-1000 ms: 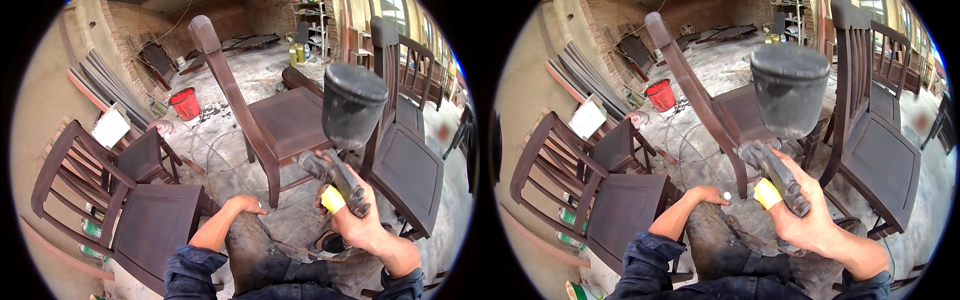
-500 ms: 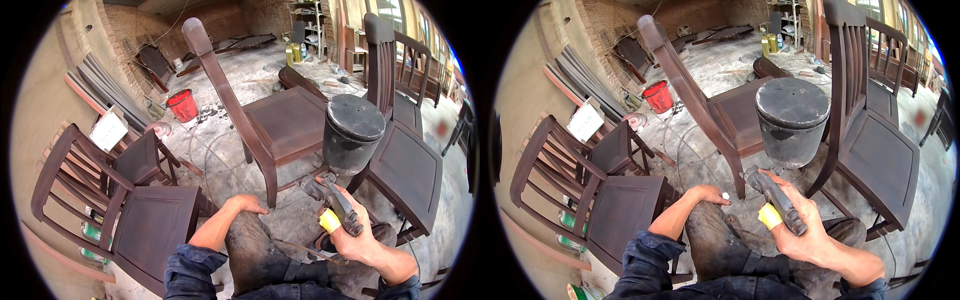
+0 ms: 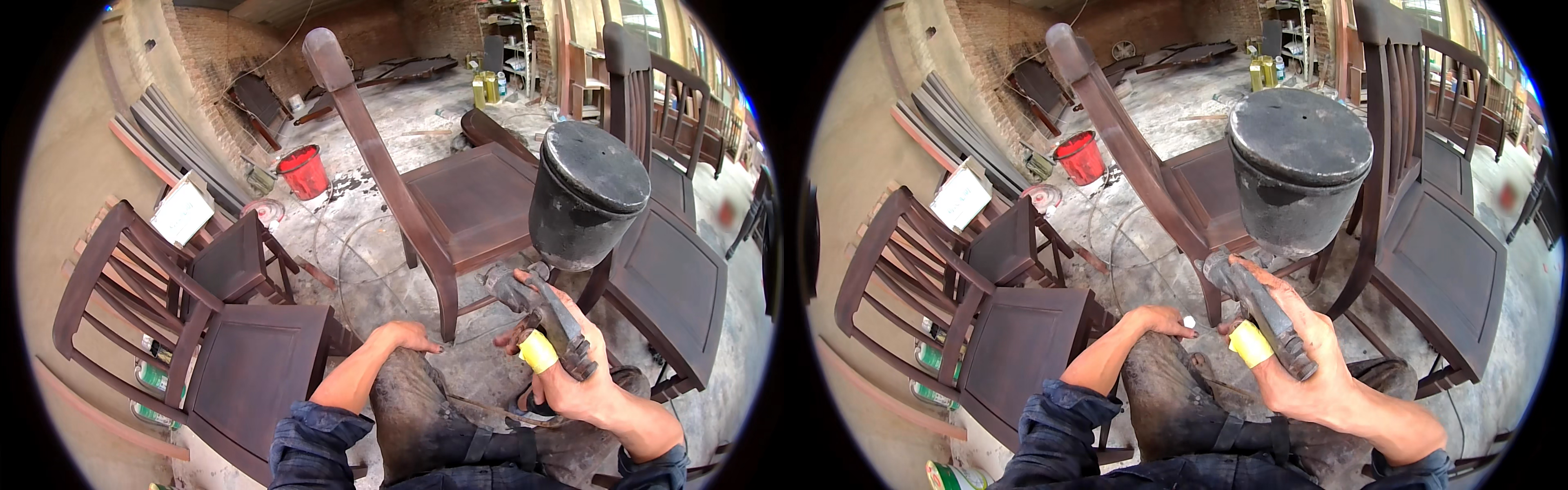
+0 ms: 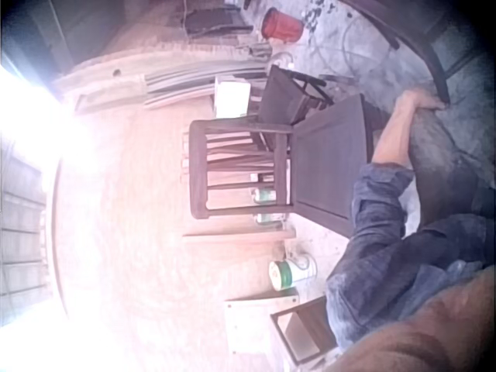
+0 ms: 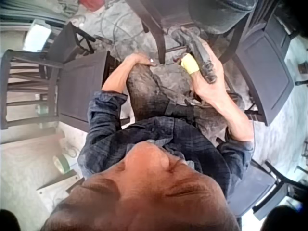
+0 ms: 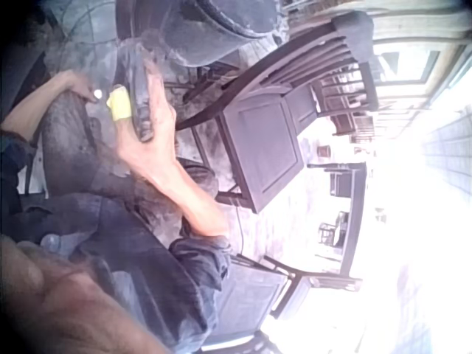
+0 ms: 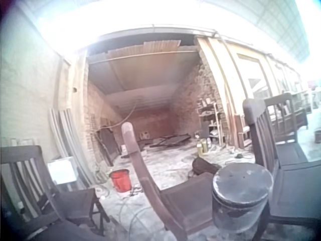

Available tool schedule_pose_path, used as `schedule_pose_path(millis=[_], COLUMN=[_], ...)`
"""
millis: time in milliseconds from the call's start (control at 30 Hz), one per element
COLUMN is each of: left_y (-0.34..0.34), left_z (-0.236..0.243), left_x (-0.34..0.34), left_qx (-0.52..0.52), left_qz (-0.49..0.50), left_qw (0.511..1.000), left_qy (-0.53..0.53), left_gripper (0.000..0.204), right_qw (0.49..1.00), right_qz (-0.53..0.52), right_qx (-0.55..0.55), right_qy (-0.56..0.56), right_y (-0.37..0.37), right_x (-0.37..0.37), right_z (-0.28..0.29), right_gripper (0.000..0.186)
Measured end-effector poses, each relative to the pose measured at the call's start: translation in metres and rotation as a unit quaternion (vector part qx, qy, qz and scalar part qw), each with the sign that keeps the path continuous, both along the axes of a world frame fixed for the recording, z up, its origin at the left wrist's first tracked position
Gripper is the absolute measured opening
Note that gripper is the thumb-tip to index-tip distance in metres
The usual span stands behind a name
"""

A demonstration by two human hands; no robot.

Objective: The person uses a spray gun to apply a dark finish to wooden chairs in a workshop. They move between chairs, repositioning them to access different sides, and spray the legs, seat, and backrest.

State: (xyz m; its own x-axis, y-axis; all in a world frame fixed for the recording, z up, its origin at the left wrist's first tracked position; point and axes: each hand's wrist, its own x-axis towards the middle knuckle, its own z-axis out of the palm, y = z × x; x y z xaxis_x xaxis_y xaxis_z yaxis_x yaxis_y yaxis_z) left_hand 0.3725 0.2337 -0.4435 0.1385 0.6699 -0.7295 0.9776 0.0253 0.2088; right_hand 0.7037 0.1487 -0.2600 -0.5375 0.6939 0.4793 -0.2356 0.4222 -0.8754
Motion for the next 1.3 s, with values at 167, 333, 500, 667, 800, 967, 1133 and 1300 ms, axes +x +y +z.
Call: schedule_pose_path(millis=[167,333,500,667,800,967,1133,1300], left_y=[0.001,-0.001,-0.001,-0.001,0.002,0.0,-0.001,0.0], left_z=[-0.005,-0.002,0.002,-0.001,-0.001,-0.004,0.0,-0.003], left_x=[-0.002,0.0,0.002,0.002,0.0,-0.002,-0.001,0.001], left_qx=[0.0,0.005,-0.003,0.0,0.001,0.003,-0.003,0.005], left_qz=[-0.028,-0.015,0.004,0.007,-0.014,-0.017,0.003,0.005], left_qw=[1.0,1.0,1.0,1.0,1.0,1.0,1.0,1.0], left_qy=[0.001,0.006,-0.007,-0.012,-0.003,-0.002,-0.011,-0.008], left_gripper=[0.077,0.076,0.075,0.073,0.077,0.078,0.071,0.065], right_qw=[0.999,0.998,0.995,0.994,0.996,0.997,0.997,0.996], right_qz=[0.001,-0.038,-0.068,-0.066,-0.064,-0.046,-0.056,-0.065], right_qx=[0.029,0.042,-0.003,0.022,0.0,-0.058,-0.05,-0.056], right_qy=[-0.016,-0.02,-0.075,-0.084,-0.064,-0.017,-0.015,-0.031], right_y=[0.001,0.001,-0.008,-0.004,-0.004,-0.007,-0.001,0.0], right_x=[-0.002,-0.007,0.003,0.005,0.002,-0.002,-0.006,-0.005], right_z=[0.014,0.01,0.0,-0.014,-0.008,0.024,0.014,0.001], right_gripper=[0.083,0.067,0.057,0.055,0.056,0.052,0.055,0.047])
